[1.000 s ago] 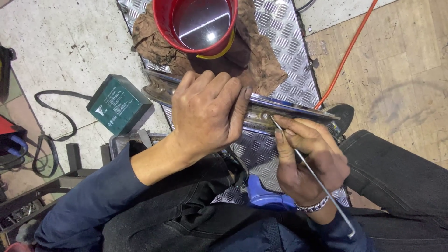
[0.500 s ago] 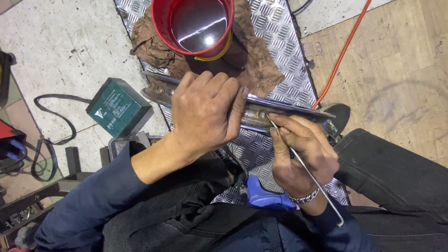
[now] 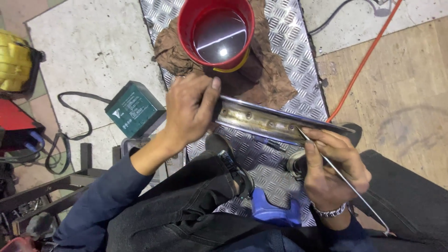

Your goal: Using a metal pick to scrape and clean the inner surface and spoke holes of a motorcycle rim.

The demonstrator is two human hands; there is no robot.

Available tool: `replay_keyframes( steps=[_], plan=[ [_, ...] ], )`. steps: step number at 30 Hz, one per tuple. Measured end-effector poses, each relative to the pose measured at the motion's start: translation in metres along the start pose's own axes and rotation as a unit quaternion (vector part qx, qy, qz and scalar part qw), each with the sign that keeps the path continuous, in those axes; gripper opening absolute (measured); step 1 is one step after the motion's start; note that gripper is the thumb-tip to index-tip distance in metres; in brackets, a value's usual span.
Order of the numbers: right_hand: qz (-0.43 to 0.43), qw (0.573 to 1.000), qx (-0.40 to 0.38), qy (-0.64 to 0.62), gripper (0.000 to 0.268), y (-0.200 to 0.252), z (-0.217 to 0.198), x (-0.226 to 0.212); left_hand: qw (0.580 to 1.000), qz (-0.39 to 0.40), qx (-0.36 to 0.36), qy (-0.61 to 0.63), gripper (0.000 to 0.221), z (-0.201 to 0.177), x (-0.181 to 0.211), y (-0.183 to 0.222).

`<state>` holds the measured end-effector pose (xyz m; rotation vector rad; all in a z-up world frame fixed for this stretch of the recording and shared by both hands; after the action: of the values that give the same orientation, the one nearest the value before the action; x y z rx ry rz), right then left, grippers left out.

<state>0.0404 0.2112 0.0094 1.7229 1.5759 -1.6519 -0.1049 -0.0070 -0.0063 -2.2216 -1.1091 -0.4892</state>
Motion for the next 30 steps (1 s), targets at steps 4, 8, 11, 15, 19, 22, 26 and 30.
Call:
replay_keyframes(
  steps=[4, 8, 11, 15, 19, 22, 26, 30],
  plan=[
    [0.005, 1.0, 0.0, -0.029, 0.023, 0.008, -0.002, 0.012, 1.0, 0.004, 0.013, 0.017, 0.048, -0.001, 0.003, 0.002],
    [0.055, 0.993, 0.026, -0.105, 0.022, 0.02, -0.014, 0.043, 0.994, 0.007, 0.033, 0.108, 0.041, -0.012, 0.008, -0.002],
    [0.088, 0.984, 0.029, -0.155, 0.022, 0.033, -0.03, 0.073, 0.983, 0.004, 0.041, 0.178, 0.042, -0.012, 0.004, 0.005],
    [0.145, 0.963, 0.041, -0.224, 0.023, 0.046, -0.052, 0.114, 0.966, -0.001, 0.039, 0.257, 0.04, -0.018, 0.016, 0.011],
    [0.162, 0.956, 0.024, -0.242, 0.024, 0.05, -0.071, 0.139, 0.924, -0.042, 0.053, 0.376, 0.04, -0.012, 0.009, 0.017],
    [0.171, 0.951, 0.018, -0.255, 0.022, 0.054, -0.083, 0.155, 0.923, -0.052, 0.051, 0.377, 0.041, -0.009, 0.008, 0.02],
    [0.179, 0.938, -0.024, -0.297, 0.016, 0.054, -0.088, 0.167, 0.911, -0.06, 0.05, 0.405, 0.042, -0.008, 0.009, 0.023],
    [0.183, 0.933, -0.06, -0.303, 0.012, 0.057, -0.099, 0.181, 0.87, -0.083, 0.031, 0.484, 0.043, 0.002, 0.009, 0.032]
  ],
)
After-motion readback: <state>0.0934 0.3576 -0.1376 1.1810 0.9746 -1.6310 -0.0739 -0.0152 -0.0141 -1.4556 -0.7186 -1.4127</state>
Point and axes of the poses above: each hand's wrist, its own y-axis away from the middle knuckle, its own z-axis out of the palm, x = y × z, the point moved 10 cm from there along -y, towards the middle knuckle, and after that the axes turned 4 degrees about z, right-handed, at the moved point
